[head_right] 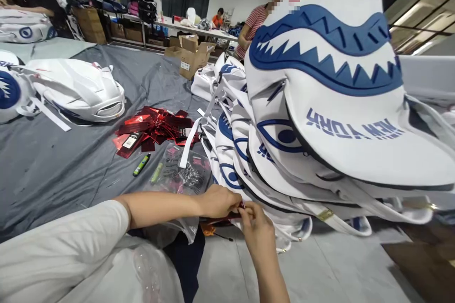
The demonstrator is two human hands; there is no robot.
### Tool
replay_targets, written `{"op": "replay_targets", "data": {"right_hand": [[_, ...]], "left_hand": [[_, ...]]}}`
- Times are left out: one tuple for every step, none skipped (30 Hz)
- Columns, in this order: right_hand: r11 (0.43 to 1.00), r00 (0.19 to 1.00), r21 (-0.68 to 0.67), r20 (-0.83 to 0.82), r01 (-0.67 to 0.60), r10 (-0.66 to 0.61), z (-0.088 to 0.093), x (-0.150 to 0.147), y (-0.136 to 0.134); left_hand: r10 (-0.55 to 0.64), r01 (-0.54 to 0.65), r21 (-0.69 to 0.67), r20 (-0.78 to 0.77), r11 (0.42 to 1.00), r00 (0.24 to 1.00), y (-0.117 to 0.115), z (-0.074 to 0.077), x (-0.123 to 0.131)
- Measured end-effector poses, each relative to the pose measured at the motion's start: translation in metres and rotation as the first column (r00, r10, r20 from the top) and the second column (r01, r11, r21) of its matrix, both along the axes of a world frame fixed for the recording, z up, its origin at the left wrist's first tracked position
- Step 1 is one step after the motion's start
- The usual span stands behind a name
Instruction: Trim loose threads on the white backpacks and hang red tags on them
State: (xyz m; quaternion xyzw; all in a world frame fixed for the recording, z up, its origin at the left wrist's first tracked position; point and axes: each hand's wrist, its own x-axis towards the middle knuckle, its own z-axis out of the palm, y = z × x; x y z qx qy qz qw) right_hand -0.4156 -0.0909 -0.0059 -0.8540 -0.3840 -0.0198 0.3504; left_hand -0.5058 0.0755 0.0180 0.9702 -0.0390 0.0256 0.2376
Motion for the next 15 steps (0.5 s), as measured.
{"op": "replay_targets", "data": {"right_hand": [[0.998,0.997,0.003,-0.050,0.062,-0.062,0.002,-0.002,0.001],[0.993,0.989,0.005,-0.092,0.115,-0.114,0.004,-0.003,0.002],[0.988,0.981,0.008,-0.127,0.152,-0.150,0.006,-0.005,0.003],[0.986,0.974,0.009,-0.154,0.169,-0.166,0.008,-0.006,0.003],[0.984,0.969,0.012,-0.173,0.180,-0.175,0.009,-0.007,0.004],[0.982,0.966,0.015,-0.185,0.189,-0.183,0.009,-0.007,0.004],[0.980,0.962,0.021,-0.197,0.196,-0.188,0.009,-0.007,0.005],[0.979,0.958,0.030,-0.214,0.201,-0.190,0.008,-0.007,0.005],[0.979,0.954,0.045,-0.236,0.201,-0.185,0.007,-0.006,0.005],[0.978,0.949,0.063,-0.260,0.200,-0.177,0.006,-0.006,0.005],[0.976,0.944,0.082,-0.284,0.200,-0.169,0.004,-0.005,0.005],[0.975,0.939,0.096,-0.303,0.199,-0.162,0.003,-0.004,0.005],[0.974,0.935,0.107,-0.318,0.199,-0.156,0.001,-0.004,0.005],[0.973,0.932,0.116,-0.327,0.201,-0.154,0.000,-0.003,0.005],[0.971,0.929,0.124,-0.336,0.206,-0.154,-0.001,-0.003,0.004]], "left_hand": [[0.015,-0.015,-0.014,-0.002,1.000,1.000,0.000,0.000,0.000],[0.023,-0.023,-0.030,-0.005,0.999,1.000,0.000,0.000,0.000],[0.021,-0.021,-0.048,-0.013,0.999,1.000,0.000,0.000,-0.001],[0.011,-0.013,-0.067,-0.023,0.998,1.000,0.000,-0.001,-0.001],[-0.001,-0.002,-0.084,-0.035,0.996,0.999,0.001,-0.001,-0.001],[-0.009,0.005,-0.098,-0.048,0.995,0.999,0.001,-0.002,-0.001],[-0.007,0.000,-0.109,-0.060,0.994,0.998,0.001,-0.004,-0.001],[0.007,-0.015,-0.119,-0.070,0.993,0.998,0.002,-0.004,-0.001],[0.030,-0.039,-0.126,-0.077,0.991,0.997,0.002,-0.005,-0.001],[0.051,-0.062,-0.135,-0.081,0.989,0.995,0.002,-0.006,-0.001],[0.062,-0.074,-0.145,-0.083,0.987,0.995,0.002,-0.006,-0.001],[0.060,-0.072,-0.158,-0.083,0.985,0.995,0.002,-0.006,0.000],[0.048,-0.062,-0.169,-0.083,0.984,0.995,0.002,-0.006,-0.001],[0.037,-0.051,-0.177,-0.083,0.983,0.996,0.002,-0.006,-0.001],[0.031,-0.046,-0.182,-0.083,0.982,0.996,0.002,-0.006,-0.001]]}}
